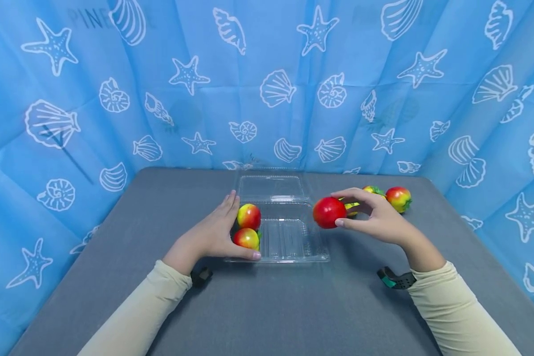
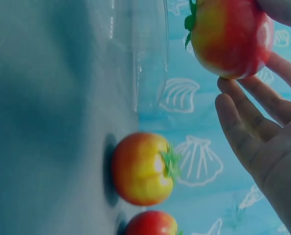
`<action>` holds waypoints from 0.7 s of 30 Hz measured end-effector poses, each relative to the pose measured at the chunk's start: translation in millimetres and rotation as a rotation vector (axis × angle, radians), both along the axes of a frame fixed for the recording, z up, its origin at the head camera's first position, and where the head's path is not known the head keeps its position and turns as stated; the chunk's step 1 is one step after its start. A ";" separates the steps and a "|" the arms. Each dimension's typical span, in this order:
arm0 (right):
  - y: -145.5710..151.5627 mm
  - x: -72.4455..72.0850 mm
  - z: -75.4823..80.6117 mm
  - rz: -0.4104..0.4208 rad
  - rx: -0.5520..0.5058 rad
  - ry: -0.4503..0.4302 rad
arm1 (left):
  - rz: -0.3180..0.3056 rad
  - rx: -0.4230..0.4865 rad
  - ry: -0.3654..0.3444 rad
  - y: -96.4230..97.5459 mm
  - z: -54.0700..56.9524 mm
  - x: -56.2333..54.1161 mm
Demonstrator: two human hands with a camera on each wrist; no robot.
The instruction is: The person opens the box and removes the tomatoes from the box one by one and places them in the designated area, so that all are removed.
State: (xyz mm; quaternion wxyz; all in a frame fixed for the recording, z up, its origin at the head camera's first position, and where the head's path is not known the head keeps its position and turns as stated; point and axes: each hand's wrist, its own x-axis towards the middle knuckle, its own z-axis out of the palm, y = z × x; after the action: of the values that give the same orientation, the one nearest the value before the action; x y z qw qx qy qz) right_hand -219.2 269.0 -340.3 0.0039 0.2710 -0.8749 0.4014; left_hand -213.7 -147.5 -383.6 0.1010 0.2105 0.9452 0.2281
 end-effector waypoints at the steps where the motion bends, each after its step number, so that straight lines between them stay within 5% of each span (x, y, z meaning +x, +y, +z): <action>1: 2.4 0.5 -0.1 -0.006 0.001 0.005 | 0.001 0.001 -0.002 -0.2 -0.2 0.0; 21: 77.2 1.2 -8.0 -0.224 0.090 -0.017 | 0.006 0.001 -0.005 -0.3 -2.0 -0.9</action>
State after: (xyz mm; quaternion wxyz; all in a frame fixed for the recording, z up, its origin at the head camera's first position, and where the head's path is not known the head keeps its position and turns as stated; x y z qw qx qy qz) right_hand -218.0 346.3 -348.3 0.0292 0.1680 -0.9168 0.3611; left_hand -214.6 -147.8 -385.6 0.1028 0.2070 0.9455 0.2294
